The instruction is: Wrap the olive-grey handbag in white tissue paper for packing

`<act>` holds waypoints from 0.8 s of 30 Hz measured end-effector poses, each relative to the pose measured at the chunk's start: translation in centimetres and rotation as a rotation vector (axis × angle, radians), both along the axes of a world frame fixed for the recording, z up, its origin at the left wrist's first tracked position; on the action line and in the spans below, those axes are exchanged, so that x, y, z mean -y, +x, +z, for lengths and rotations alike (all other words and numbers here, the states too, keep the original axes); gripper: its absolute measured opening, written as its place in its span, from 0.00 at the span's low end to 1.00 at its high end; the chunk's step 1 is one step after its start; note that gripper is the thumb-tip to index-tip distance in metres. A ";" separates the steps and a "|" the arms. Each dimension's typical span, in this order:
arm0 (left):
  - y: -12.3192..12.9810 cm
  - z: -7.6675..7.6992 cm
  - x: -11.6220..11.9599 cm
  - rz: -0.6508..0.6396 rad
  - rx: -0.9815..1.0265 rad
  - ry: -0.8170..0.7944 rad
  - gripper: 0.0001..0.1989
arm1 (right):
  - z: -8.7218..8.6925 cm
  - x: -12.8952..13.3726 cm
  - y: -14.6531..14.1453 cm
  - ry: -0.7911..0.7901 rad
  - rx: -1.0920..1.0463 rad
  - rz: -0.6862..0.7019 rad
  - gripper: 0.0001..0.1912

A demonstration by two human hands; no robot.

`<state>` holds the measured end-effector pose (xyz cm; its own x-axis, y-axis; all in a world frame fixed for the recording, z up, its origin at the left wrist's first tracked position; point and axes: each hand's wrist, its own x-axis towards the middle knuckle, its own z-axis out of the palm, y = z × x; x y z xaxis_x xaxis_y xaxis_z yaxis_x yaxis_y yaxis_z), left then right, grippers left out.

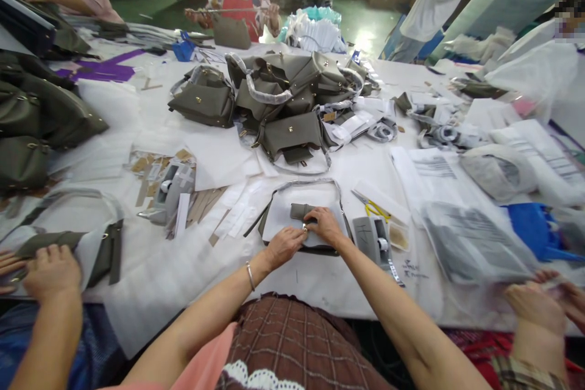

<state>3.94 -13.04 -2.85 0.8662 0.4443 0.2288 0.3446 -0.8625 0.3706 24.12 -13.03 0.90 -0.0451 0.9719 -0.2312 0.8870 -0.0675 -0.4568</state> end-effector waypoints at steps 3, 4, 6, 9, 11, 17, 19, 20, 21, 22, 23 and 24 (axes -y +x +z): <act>0.3 0.2 1.3 0.056 -0.097 -0.009 0.17 | 0.4 -0.2 -0.4 -0.063 0.062 -0.009 0.14; 0.5 0.2 1.7 0.084 -0.121 -0.013 0.18 | 0.6 -0.4 -0.5 -0.087 0.084 -0.003 0.15; 1.0 0.3 2.3 0.134 -0.151 -0.025 0.21 | 0.8 -1.0 -0.7 -0.138 0.120 0.010 0.15; 1.6 0.3 2.6 0.164 -0.187 -0.075 0.21 | 1.0 -1.8 -1.1 -0.179 0.175 0.027 0.16; 1.8 0.3 2.5 0.154 -0.206 -0.105 0.21 | 0.9 -2.1 -1.6 -0.174 0.222 0.042 0.15; 1.8 0.4 2.0 0.085 -0.264 -0.103 0.24 | 0.9 -1.4 -2.7 -0.106 0.277 -0.015 0.09; 1.6 0.4 2.0 0.074 -0.267 -0.089 0.24 | 0.9 -0.9 -2.6 -0.092 0.259 -0.032 0.08; 1.6 0.4 2.1 0.078 -0.261 -0.078 0.25 | 0.9 -0.6 -2.5 -0.076 0.249 -0.029 0.07; 1.5 0.4 2.1 0.085 -0.256 -0.069 0.26 | 0.8 -0.2 -2.3 -0.049 0.241 -0.015 0.06; 1.5 0.4 2.2 0.094 -0.253 -0.063 0.26 | 0.7 0.1 -2.0 -0.009 0.235 0.019 0.06; 1.6 0.4 2.3 0.104 -0.254 -0.061 0.26 | 0.5 0.5 -1.8 0.037 0.230 0.074 0.05; 1.6 0.4 2.3 0.111 -0.255 -0.064 0.26 | 0.3 0.9 -1.6 0.079 0.224 0.142 0.04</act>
<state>5.50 -15.35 -2.45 0.8374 0.5462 -0.0220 0.5247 -0.7918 0.3125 22.51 -13.96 1.19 -0.1390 0.9748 -0.1746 0.9644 0.0932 -0.2474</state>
